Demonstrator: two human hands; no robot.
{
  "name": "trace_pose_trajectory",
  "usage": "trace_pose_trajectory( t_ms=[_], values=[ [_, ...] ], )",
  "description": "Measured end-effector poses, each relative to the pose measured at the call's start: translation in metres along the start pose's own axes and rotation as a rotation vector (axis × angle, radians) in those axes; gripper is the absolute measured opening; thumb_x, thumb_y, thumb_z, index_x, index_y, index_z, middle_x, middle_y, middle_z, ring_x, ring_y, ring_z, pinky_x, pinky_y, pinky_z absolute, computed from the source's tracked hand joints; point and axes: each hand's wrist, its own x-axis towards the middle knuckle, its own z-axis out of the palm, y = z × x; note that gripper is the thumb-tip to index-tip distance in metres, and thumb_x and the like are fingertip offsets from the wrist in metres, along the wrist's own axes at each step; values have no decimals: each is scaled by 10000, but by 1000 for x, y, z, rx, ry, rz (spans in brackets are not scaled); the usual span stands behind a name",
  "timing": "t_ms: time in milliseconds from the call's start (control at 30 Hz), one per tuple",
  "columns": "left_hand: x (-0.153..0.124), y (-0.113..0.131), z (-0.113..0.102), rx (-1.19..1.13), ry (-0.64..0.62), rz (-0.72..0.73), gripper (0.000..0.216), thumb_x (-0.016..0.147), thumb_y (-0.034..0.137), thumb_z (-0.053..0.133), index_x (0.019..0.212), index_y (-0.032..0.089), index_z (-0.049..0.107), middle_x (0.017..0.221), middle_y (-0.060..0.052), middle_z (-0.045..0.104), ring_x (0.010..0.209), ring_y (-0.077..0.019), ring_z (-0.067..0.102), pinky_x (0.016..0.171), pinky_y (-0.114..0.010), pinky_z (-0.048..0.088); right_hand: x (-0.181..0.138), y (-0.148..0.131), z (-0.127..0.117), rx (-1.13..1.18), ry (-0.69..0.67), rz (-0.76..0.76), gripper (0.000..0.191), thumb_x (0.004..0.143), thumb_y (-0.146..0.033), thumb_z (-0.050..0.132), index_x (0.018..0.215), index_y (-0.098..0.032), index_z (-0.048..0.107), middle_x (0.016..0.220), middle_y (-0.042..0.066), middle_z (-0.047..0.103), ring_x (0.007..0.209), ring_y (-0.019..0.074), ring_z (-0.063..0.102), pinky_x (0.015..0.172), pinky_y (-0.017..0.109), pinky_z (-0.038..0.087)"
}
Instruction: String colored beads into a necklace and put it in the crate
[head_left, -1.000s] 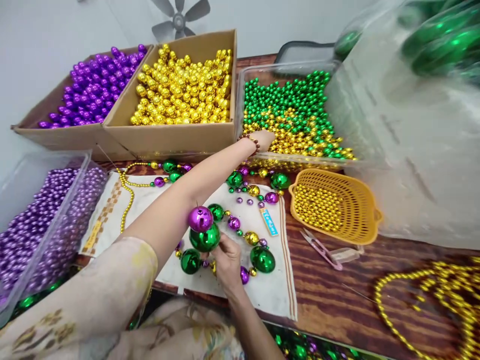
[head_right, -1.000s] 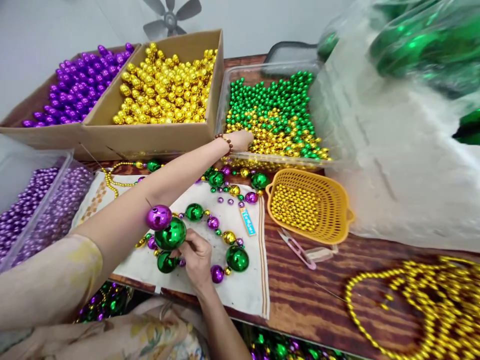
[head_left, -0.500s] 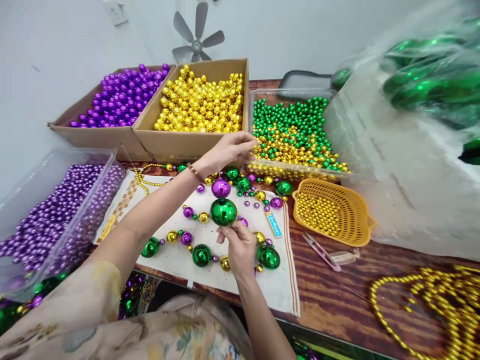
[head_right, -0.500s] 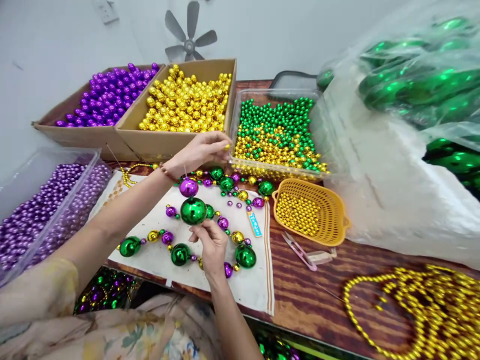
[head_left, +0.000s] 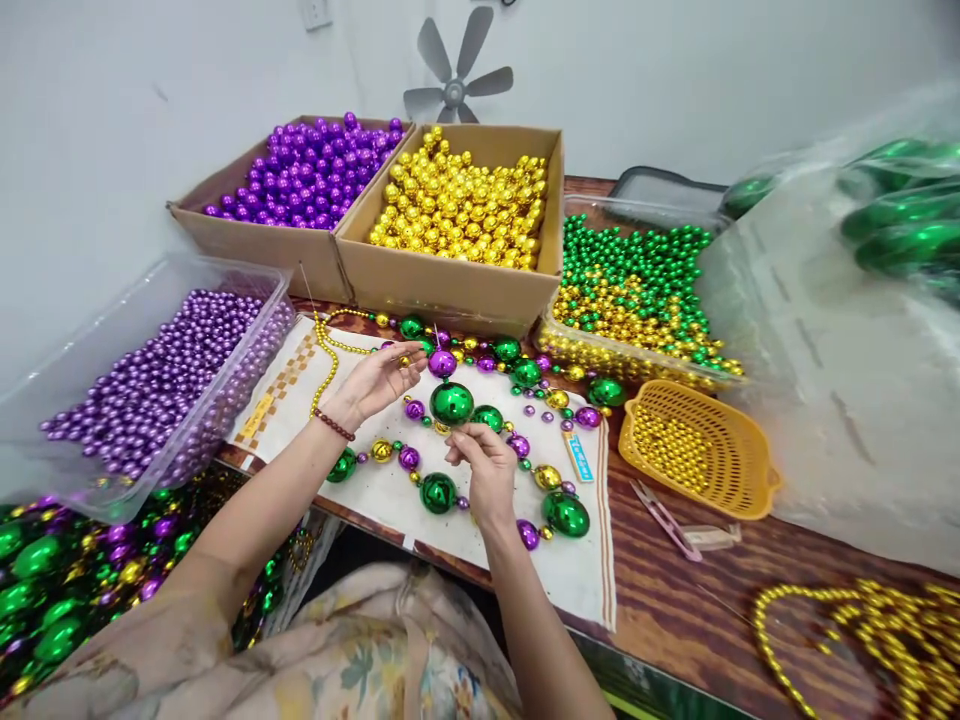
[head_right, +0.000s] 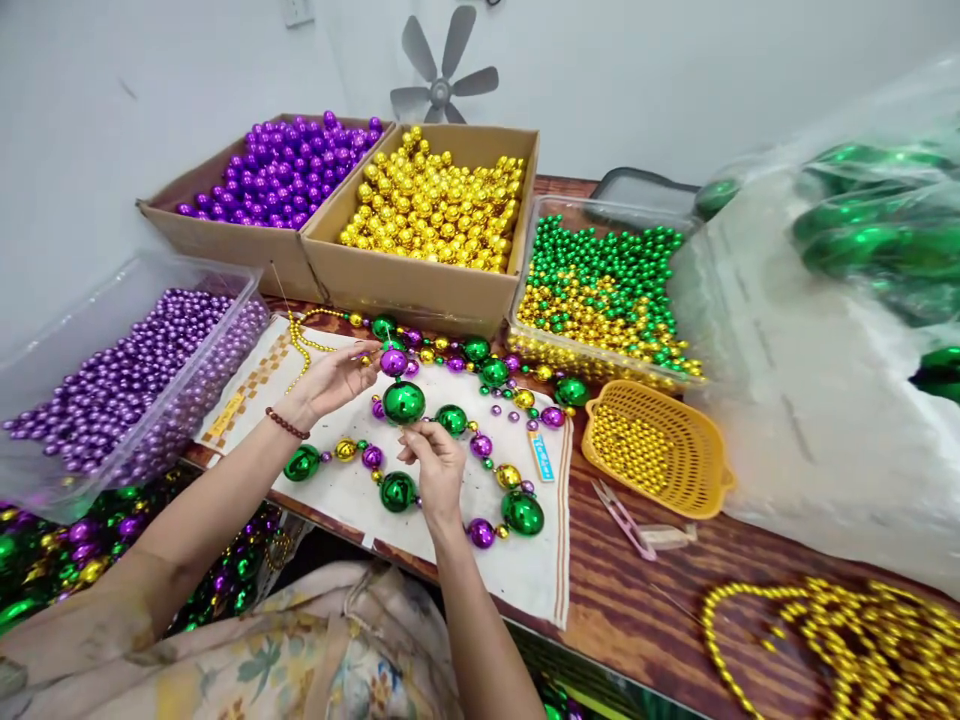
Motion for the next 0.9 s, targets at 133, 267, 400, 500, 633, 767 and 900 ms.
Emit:
trace_pose_trajectory(
  t_ms=[133,267,400,500,633,767,900],
  values=[
    [-4,-9,2,99,-50,-31,245,788,289,803,925,116,697,798,-12,649,635,-79,603,542,-191,456,2,7,-2,-65,20,16,117,719,-292,718,697,-182,684,621,-6,667,502,115,580,499,228,441],
    [-8,-18,12,272,-60,63,375,676,380,885,866,142,666,726,39,578,552,-41,517,474,-174,347,2,8,-1,-114,12,29,121,722,-295,707,690,-182,679,611,-7,666,498,113,583,494,222,447],
    [-3,-20,12,394,-23,105,381,658,389,884,816,143,640,662,52,536,503,-29,429,446,-180,272,-1,7,-3,-172,-18,50,159,728,-318,704,660,-179,664,569,-11,643,478,110,567,478,214,451],
    [6,-9,-3,335,87,178,411,659,436,869,764,168,576,653,57,510,525,-43,449,461,-183,275,-4,8,-12,-219,-9,67,163,714,-326,708,663,-176,674,573,-7,648,462,107,563,449,203,435],
    [20,7,-42,573,250,231,368,741,466,787,739,185,548,605,61,469,490,-61,375,471,-215,229,-7,9,-27,-256,23,85,148,709,-318,713,681,-173,696,579,-2,650,468,114,573,443,204,434],
    [29,10,-74,1227,286,267,224,770,373,745,753,171,651,619,16,545,569,-113,421,562,-252,273,-5,6,-34,-183,85,69,137,707,-306,728,704,-172,702,602,2,659,486,114,574,457,211,429],
    [33,6,-86,1561,247,299,204,768,360,745,805,174,671,694,-19,592,657,-166,488,638,-271,289,-2,4,-34,-137,103,65,134,705,-296,744,713,-168,705,619,11,673,501,114,568,472,218,426]
  ],
)
